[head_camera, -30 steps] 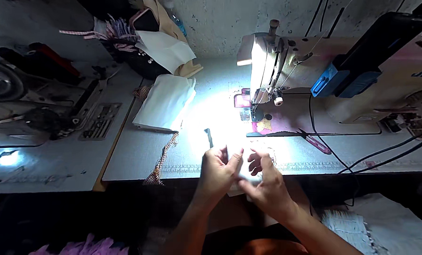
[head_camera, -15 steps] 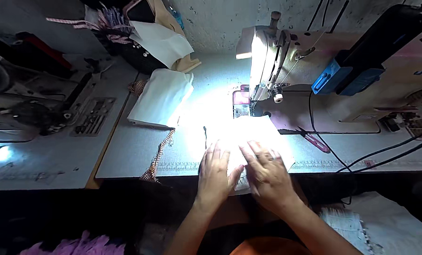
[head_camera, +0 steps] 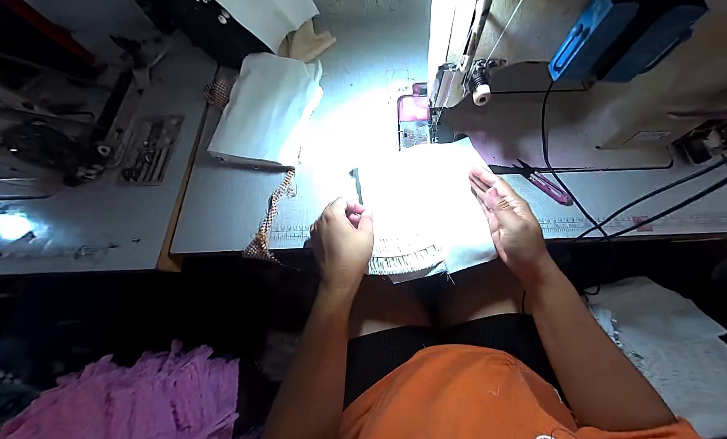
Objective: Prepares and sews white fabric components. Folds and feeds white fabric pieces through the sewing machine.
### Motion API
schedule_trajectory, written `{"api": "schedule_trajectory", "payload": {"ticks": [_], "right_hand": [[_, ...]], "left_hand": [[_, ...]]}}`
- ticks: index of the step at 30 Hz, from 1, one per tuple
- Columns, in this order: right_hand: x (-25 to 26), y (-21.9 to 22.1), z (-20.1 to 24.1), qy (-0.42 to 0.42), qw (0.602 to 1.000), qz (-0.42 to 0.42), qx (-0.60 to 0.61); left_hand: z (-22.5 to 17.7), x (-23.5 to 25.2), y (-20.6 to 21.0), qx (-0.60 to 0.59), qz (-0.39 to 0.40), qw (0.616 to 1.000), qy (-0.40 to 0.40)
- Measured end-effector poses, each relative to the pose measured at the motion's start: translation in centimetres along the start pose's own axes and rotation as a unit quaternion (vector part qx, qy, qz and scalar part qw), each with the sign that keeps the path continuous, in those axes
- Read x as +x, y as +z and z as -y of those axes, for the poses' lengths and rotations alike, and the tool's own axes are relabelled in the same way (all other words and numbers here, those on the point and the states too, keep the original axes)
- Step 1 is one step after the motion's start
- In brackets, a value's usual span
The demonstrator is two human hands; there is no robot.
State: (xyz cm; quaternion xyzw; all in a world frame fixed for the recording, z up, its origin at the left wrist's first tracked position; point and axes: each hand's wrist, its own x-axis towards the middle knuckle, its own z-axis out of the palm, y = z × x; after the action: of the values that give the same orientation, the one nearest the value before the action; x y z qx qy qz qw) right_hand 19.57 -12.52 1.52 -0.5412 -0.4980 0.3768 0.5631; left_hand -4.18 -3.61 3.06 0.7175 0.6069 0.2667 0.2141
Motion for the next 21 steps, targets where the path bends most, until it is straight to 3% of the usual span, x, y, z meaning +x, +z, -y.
{"api": "schedule_trajectory", "payload": {"ticks": [2, 8, 11, 14, 17, 19, 21], "right_hand": [[-0.5, -0.5, 0.4, -0.042, 0.999, -0.026, -0.001], [-2.4, 0.6, 2.3, -0.099, 0.980, -0.081, -0.154], [-2.8, 1.3, 3.3, -0.101, 0.984, -0.053, -0.137], [-2.3, 3.2, 5.5, -0.055, 0.987, 0.042, -0.145], [0.0, 6.3, 7.8, -0.110, 0.978, 0.023, -0.177], [1.9, 7.2, 9.4, -0.095, 0.993, 0.015, -0.067], [3.4, 7.5, 10.8, -0.013, 0.987, 0.033, 0.154]], "left_hand": [[-0.4, -0.2, -0.1, 0.000, -0.004, 1.000, 0.013], [-2.4, -0.1, -0.6, -0.041, -0.016, 0.999, 0.031], [-2.9, 0.3, -0.7, -0.118, -0.005, 0.991, 0.056], [-5.5, -0.5, -1.8, -0.238, 0.019, 0.969, 0.072], [-8.3, -2.2, -4.0, -0.348, 0.041, 0.927, 0.130], [-7.9, -2.6, -5.1, -0.374, -0.014, 0.891, 0.256], [-6.6, -2.3, -5.5, -0.322, -0.078, 0.877, 0.347]]}}
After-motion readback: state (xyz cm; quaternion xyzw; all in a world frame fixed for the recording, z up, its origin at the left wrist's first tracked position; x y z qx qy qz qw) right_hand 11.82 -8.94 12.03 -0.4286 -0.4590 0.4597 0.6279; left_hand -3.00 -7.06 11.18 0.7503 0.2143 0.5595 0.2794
